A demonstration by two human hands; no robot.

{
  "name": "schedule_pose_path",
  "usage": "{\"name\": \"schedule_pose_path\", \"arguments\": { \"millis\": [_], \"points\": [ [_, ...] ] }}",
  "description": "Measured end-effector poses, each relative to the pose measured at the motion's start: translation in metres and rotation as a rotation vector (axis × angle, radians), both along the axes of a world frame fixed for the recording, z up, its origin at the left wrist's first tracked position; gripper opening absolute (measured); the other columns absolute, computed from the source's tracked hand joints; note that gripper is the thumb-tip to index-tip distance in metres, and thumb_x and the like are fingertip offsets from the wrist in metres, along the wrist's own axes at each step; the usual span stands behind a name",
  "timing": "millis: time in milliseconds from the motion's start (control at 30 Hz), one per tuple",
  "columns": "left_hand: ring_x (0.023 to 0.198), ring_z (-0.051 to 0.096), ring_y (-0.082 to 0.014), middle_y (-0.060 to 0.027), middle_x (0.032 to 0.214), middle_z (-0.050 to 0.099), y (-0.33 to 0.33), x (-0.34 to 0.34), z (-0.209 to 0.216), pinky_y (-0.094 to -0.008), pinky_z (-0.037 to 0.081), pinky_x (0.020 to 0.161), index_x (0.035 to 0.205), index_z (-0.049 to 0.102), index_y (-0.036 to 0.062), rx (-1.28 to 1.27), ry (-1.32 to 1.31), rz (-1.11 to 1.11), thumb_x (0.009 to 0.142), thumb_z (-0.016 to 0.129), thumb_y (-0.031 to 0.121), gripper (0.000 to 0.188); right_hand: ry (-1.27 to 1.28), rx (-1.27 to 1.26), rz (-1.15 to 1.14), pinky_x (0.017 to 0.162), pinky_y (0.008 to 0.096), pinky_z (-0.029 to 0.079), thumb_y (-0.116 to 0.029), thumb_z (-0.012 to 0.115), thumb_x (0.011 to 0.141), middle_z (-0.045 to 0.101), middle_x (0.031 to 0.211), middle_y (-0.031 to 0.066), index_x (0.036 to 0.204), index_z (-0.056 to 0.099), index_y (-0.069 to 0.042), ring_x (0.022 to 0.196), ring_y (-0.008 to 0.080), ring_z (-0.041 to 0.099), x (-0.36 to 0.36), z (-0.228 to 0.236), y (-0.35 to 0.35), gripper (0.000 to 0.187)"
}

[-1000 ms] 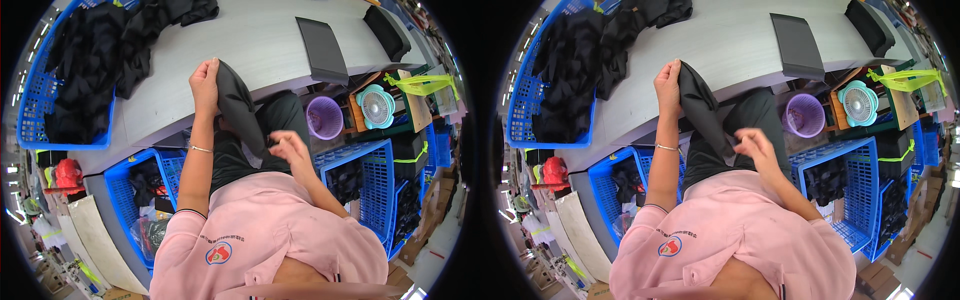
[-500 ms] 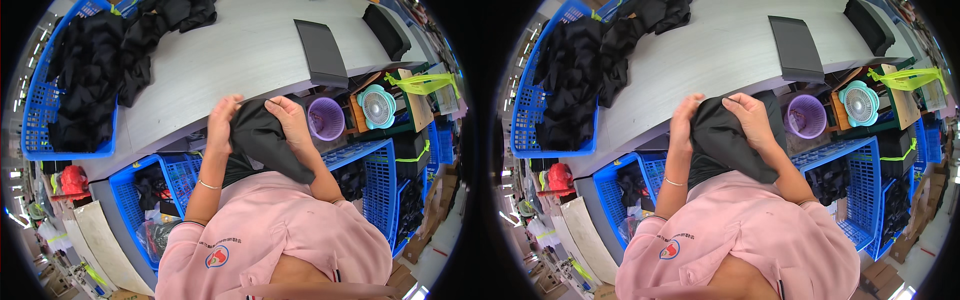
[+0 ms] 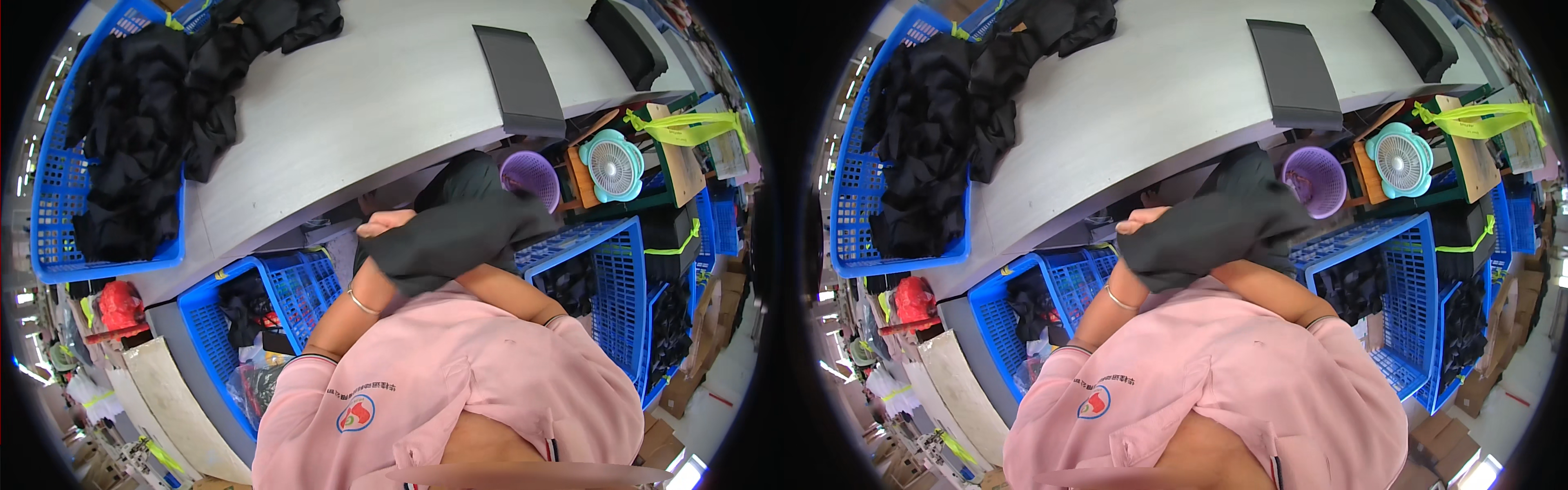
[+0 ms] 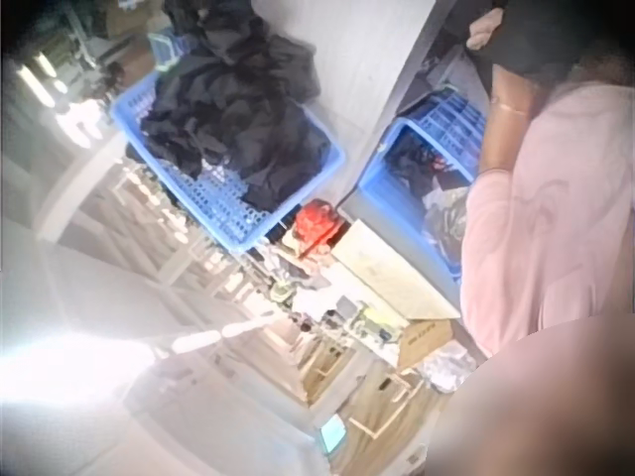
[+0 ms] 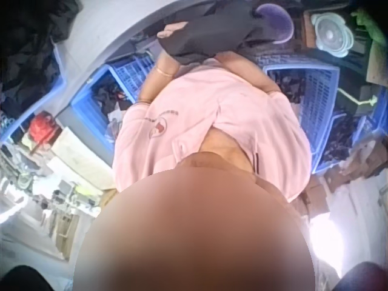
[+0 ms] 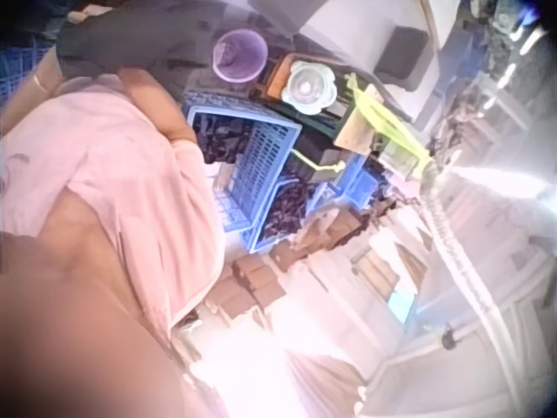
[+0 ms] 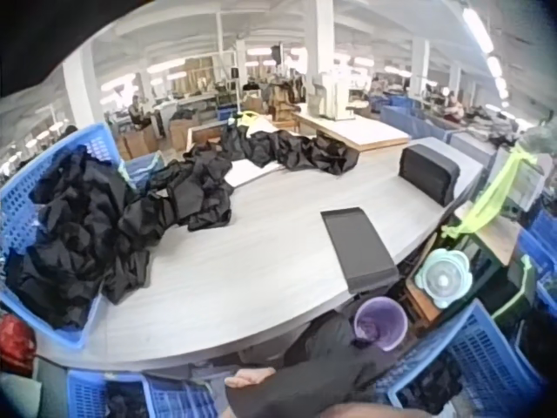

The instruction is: Manually inspect and arrange black fabric garment pieces at a workstation.

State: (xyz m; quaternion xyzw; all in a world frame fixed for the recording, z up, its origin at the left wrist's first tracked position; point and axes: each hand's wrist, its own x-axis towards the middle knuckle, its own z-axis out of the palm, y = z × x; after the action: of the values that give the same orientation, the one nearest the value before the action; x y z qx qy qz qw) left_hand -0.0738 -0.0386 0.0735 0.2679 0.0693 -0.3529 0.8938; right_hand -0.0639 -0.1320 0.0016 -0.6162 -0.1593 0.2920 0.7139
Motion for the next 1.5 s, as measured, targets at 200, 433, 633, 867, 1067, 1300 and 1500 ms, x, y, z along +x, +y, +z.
{"name": "schedule_pose_path", "arguments": {
  "millis": [200, 433, 633, 867, 1067, 1300, 1500],
  "points": [
    [0.111, 0.057, -0.0202, -0.0009, 0.13, 0.058, -0.025, 0.032, 0.025, -0.0289, 0.045, 0.096, 0.142, 0.045, 0.0099, 0.123, -0.133, 0.315, 0.101, 0.049, 0.038, 0.05, -0.019, -0.131, -0.125, 0.057, 0.0248, 0.047, -0.009, 0.065, 0.088, 0.064, 0.074, 0.0038, 0.089, 0.065, 0.0, 0.065, 0.0088, 0.06, -0.023, -0.022, -0.031, 0.009],
    [0.132, 0.043, -0.0235, -0.0053, 0.146, 0.045, 0.018, 0.037, -0.02, -0.0349, 0.034, 0.11, 0.151, 0.03, 0.0109, 0.117, -0.36, 0.689, 0.1, 0.053, 0.033, 0.061, -0.105, -0.197, -0.635, 0.069, 0.0242, 0.047, -0.017, 0.052, 0.1, 0.065, 0.086, 0.0048, 0.093, 0.065, 0.001, 0.073, 0.0096, 0.058, 0.001, 0.021, -0.064, 0.023],
    [0.132, 0.043, -0.023, -0.0055, 0.146, 0.045, 0.017, 0.017, -0.025, -0.035, 0.035, 0.11, 0.151, 0.03, 0.0111, 0.218, -0.437, 0.634, 0.1, 0.053, 0.03, 0.059, -0.486, -0.277, -0.352, 0.08, 0.0304, 0.047, -0.02, 0.07, 0.089, 0.063, 0.094, 0.0073, 0.097, 0.066, 0.003, 0.088, 0.0206, 0.061, 0.029, 0.044, -0.041, 0.024],
    [0.132, 0.044, -0.0223, -0.0057, 0.146, 0.045, 0.045, 0.007, -0.029, -0.0351, 0.036, 0.11, 0.151, 0.03, 0.0114, 0.365, -0.538, 0.604, 0.1, 0.053, 0.027, 0.058, 0.158, 0.541, -0.184, 0.095, 0.0306, 0.043, -0.012, 0.063, 0.094, 0.065, 0.104, 0.0018, 0.094, 0.071, -0.001, 0.102, 0.0122, 0.058, 0.026, 0.065, -0.059, 0.014],
    [0.131, 0.045, -0.0217, -0.0058, 0.146, 0.045, 0.011, -0.017, -0.029, -0.0352, 0.037, 0.11, 0.151, 0.03, 0.0116, 0.469, -0.651, 0.514, 0.101, 0.052, 0.025, 0.057, 0.115, 0.279, -0.439, 0.084, 0.0241, 0.048, -0.021, 0.065, 0.096, 0.069, 0.096, 0.0008, 0.104, 0.07, 0.002, 0.089, 0.0087, 0.063, 0.066, 0.06, -0.071, 0.025],
    [0.131, 0.046, -0.021, -0.006, 0.146, 0.045, 0.011, -0.029, -0.024, -0.0354, 0.038, 0.109, 0.152, 0.03, 0.0118, 0.604, -0.797, 0.442, 0.101, 0.052, 0.022, 0.056, -0.458, 0.019, -0.599, 0.095, 0.0304, 0.047, -0.017, 0.066, 0.093, 0.062, 0.121, 0.0102, 0.124, 0.06, 0.002, 0.105, 0.0181, 0.063, 0.023, 0.06, -0.089, 0.036],
    [0.131, 0.046, -0.0211, -0.0064, 0.146, 0.045, 0.018, -0.018, -0.035, -0.0356, 0.038, 0.11, 0.151, 0.03, 0.0114, 0.761, -0.88, 0.39, 0.101, 0.052, 0.022, 0.056, -0.996, -0.36, -0.475, 0.099, 0.0397, 0.042, -0.011, 0.076, 0.079, 0.056, 0.129, 0.012, 0.124, 0.062, -0.007, 0.119, 0.0314, 0.053, -0.002, 0.085, -0.074, 0.047]
  ]
}}
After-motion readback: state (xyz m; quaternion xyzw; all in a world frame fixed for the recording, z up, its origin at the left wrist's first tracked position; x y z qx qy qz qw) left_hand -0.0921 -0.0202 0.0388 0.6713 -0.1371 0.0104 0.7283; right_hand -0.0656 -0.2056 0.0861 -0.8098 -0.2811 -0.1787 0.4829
